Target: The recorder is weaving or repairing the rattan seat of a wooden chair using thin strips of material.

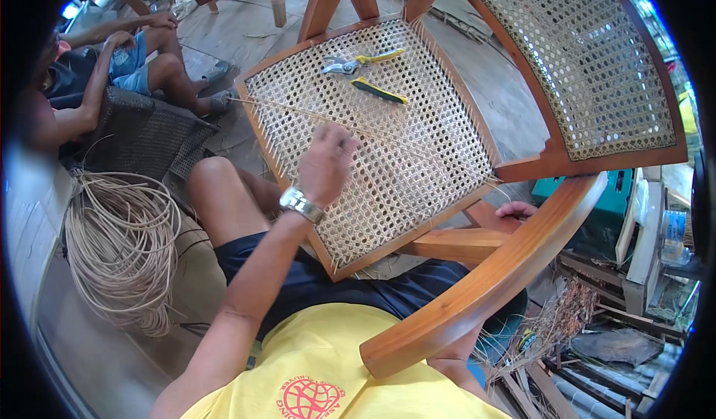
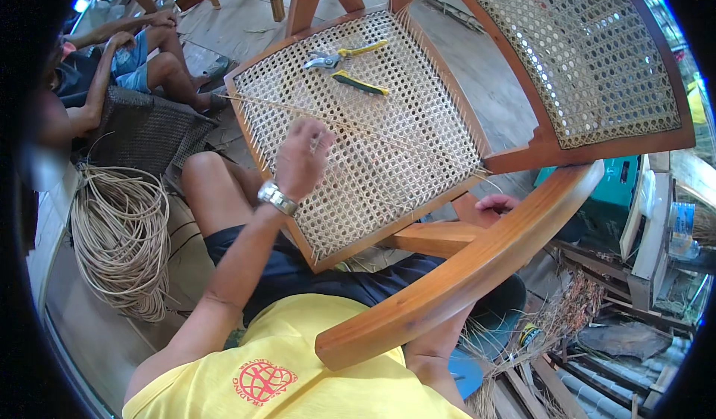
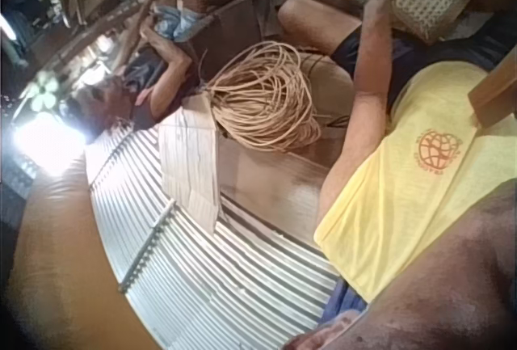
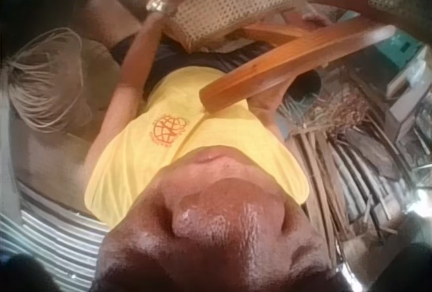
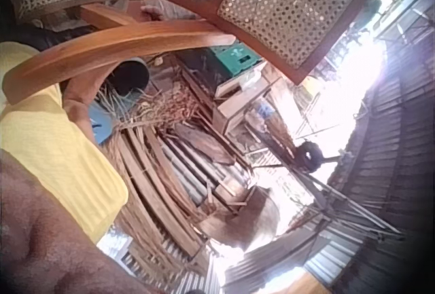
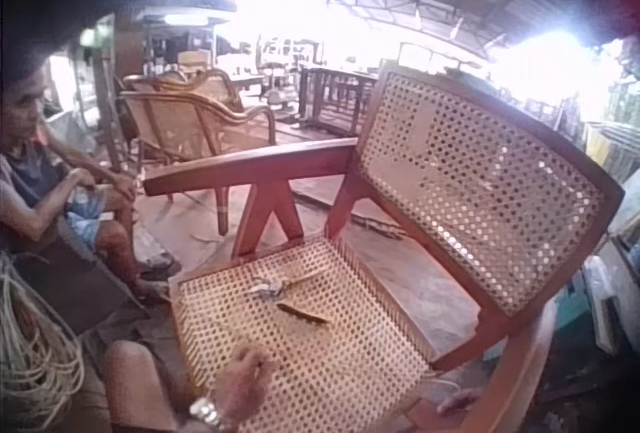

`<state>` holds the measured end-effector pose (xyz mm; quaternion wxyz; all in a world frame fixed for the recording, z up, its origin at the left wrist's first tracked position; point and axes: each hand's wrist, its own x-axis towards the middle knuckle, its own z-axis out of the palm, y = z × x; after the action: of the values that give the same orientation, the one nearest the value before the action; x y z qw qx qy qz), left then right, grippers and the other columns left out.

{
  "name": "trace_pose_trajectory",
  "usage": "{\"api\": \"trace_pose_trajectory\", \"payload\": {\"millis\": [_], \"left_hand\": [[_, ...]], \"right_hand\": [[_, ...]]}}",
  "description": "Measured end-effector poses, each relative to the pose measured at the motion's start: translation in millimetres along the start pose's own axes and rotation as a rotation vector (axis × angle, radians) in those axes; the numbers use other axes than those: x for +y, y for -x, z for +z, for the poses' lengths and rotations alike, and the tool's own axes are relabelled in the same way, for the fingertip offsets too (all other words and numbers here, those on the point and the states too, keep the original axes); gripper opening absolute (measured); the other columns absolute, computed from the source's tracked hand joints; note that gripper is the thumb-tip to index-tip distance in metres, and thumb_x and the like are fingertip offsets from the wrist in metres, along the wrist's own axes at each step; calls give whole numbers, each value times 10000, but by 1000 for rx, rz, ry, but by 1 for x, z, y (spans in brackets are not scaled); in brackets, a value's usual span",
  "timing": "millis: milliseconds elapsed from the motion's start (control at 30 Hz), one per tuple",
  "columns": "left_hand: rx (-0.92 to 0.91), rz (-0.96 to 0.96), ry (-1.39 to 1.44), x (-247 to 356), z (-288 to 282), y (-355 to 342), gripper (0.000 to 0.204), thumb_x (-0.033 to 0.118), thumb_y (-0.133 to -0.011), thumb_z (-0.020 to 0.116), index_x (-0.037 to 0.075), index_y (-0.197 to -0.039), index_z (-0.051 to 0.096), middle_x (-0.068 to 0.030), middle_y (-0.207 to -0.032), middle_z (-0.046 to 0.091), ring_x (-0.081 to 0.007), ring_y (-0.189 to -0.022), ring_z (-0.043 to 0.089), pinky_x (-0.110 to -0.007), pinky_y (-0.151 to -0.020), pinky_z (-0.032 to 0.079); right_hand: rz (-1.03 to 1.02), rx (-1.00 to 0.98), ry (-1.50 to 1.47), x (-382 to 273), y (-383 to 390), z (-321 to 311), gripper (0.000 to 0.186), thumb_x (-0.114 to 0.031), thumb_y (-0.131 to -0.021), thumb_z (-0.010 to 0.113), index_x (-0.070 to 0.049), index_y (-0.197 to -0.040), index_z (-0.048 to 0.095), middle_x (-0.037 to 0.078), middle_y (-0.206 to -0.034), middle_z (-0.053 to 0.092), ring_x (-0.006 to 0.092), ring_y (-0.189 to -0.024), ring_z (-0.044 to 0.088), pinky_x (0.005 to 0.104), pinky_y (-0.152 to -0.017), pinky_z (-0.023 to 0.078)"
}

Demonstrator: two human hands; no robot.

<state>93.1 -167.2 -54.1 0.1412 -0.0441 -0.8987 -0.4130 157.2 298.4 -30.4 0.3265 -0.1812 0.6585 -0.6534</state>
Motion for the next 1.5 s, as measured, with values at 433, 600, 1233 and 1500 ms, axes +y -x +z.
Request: {"api": "trace_pose_trajectory", "payload": {"millis": [433, 600, 1233, 1500], "left_hand": [[-307, 245, -272, 5, 23, -17, 249, 206, -822, 798, 45, -933, 643, -101, -1158, 592, -250, -638, 650, -353, -505, 496], [-429, 162, -195, 19, 29, -19, 447, 485, -915, 663, 52, -808, 641, -120, -758, 630, -267, -642, 627, -402, -580, 490], [-542, -25, -68, -7, 46, -42, 388, 456, -874, 675, 89, -747, 688, -125, -681, 671, -291, -602, 630, -416, -591, 503], [-454, -99, -353, -55, -69, -64, 333, 399, -875, 642, 109, -989, 758, -170, -960, 714, -352, -902, 682, -462, -810, 535]], "right_hand": [[-518, -216, -15, -38, -36, -17, 460, -268, -975, 623, 69, -1271, 522, 203, -1217, 617, 341, -1146, 598, 503, -1042, 375], [-505, -106, -30, -19, -10, -26, 432, -256, -1003, 569, 59, -1296, 522, 200, -1219, 619, 357, -1142, 596, 509, -1055, 346], [-417, -76, -201, -23, -18, -12, 419, -237, -948, 653, 2, -1277, 552, 179, -1201, 626, 298, -1174, 577, 461, -1059, 379], [-27, 747, -79, 36, -3, 190, 291, -168, -965, 642, 5, -1197, 612, 152, -1113, 656, 252, -1069, 618, 371, -951, 463]]}}
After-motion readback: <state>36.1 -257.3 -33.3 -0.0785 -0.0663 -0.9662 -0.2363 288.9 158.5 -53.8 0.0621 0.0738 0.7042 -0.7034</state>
